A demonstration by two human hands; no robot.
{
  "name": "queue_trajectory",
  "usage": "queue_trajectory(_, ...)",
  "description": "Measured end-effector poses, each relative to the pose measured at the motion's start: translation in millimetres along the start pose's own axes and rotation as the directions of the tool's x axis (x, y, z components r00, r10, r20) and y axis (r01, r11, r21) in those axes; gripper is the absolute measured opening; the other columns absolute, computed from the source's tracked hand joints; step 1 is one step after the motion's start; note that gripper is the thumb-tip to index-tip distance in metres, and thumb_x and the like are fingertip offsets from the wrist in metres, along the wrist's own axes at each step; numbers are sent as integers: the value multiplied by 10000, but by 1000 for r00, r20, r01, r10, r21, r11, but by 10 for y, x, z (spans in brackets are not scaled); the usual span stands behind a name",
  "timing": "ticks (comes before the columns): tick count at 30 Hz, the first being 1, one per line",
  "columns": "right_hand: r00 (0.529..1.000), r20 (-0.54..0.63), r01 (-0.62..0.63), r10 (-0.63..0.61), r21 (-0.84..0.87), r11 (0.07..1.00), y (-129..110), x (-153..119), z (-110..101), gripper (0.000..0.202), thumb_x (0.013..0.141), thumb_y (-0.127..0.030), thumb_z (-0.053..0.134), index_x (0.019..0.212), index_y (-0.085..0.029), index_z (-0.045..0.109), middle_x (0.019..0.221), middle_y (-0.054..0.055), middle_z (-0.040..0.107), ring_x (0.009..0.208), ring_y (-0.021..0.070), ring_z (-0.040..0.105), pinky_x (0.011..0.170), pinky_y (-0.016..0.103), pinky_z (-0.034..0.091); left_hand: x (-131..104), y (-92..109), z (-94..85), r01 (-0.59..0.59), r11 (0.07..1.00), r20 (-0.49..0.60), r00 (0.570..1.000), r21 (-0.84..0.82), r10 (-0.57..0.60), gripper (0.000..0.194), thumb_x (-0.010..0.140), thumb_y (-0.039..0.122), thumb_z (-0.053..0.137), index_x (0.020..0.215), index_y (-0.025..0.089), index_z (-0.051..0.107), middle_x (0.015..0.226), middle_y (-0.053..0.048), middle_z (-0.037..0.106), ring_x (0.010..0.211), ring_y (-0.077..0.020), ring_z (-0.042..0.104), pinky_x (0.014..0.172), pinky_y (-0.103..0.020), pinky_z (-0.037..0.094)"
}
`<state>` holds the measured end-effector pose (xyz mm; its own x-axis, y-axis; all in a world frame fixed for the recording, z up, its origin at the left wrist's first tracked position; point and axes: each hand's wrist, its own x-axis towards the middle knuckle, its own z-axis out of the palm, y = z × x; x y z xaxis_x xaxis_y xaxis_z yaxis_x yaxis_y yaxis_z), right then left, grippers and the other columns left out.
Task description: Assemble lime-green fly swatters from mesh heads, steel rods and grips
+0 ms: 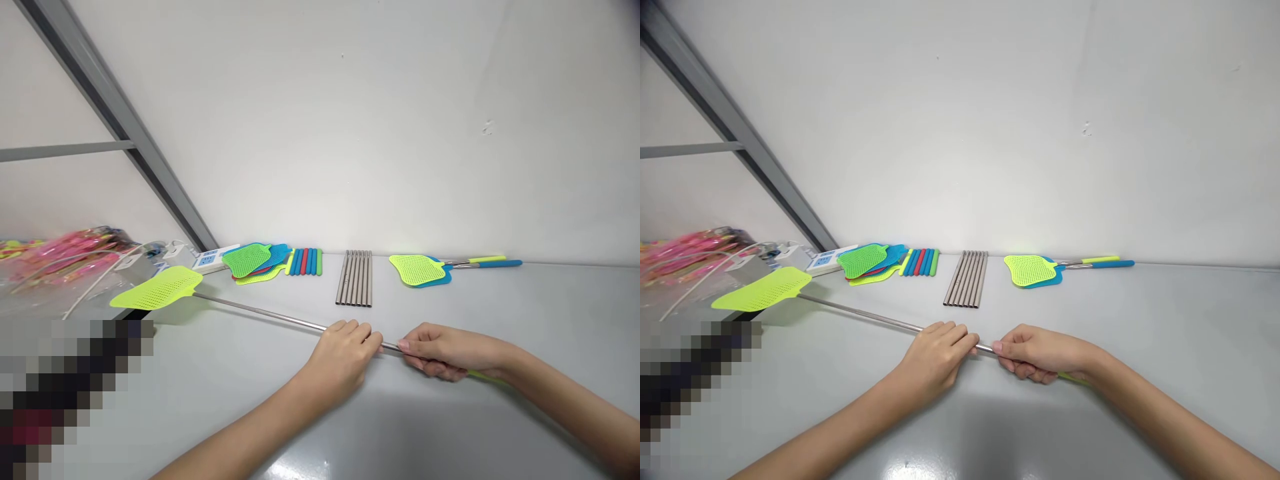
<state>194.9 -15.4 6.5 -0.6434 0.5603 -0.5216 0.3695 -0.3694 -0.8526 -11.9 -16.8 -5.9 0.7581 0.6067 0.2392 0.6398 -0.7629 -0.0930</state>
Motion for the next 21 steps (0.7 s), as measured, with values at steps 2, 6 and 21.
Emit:
queue_trajectory(2, 1000, -4, -3, 3, -7, 1000, -9, 0, 6, 409, 761, -541, 446, 609, -162, 413, 453, -85, 277, 369, 27, 175, 334, 180, 103, -6, 19, 16, -4, 1000, -1, 1000, -14, 4, 120, 795, 101, 386, 783, 186, 471, 711, -4, 519, 615, -148, 446, 567, -291, 311)
queue_trajectory(6, 1000, -16, 8, -8, 3, 1000, -21, -7, 20, 409, 765, -539, 444, 606, -163, 407, 449, -86, 266, 369, 28, 169, 330, 180, 98, -9, 58, 3, -18, 1000, 10, 1000, -14, 18, 183, 728, 34, 397, 818, 177, 469, 731, -16, 504, 630, -159, 429, 572, -294, 313)
queue_trajectory(21, 1000, 6, 28, -28, 20, 999, -7, 17, 46, 402, 772, -521, 444, 592, -163, 407, 437, -89, 270, 353, 25, 172, 314, 176, 99, 1, 102, 16, -34, 994, -48, 998, -106, 29, 200, 873, 180, 301, 801, 167, 487, 719, -21, 496, 636, -141, 413, 594, -277, 316)
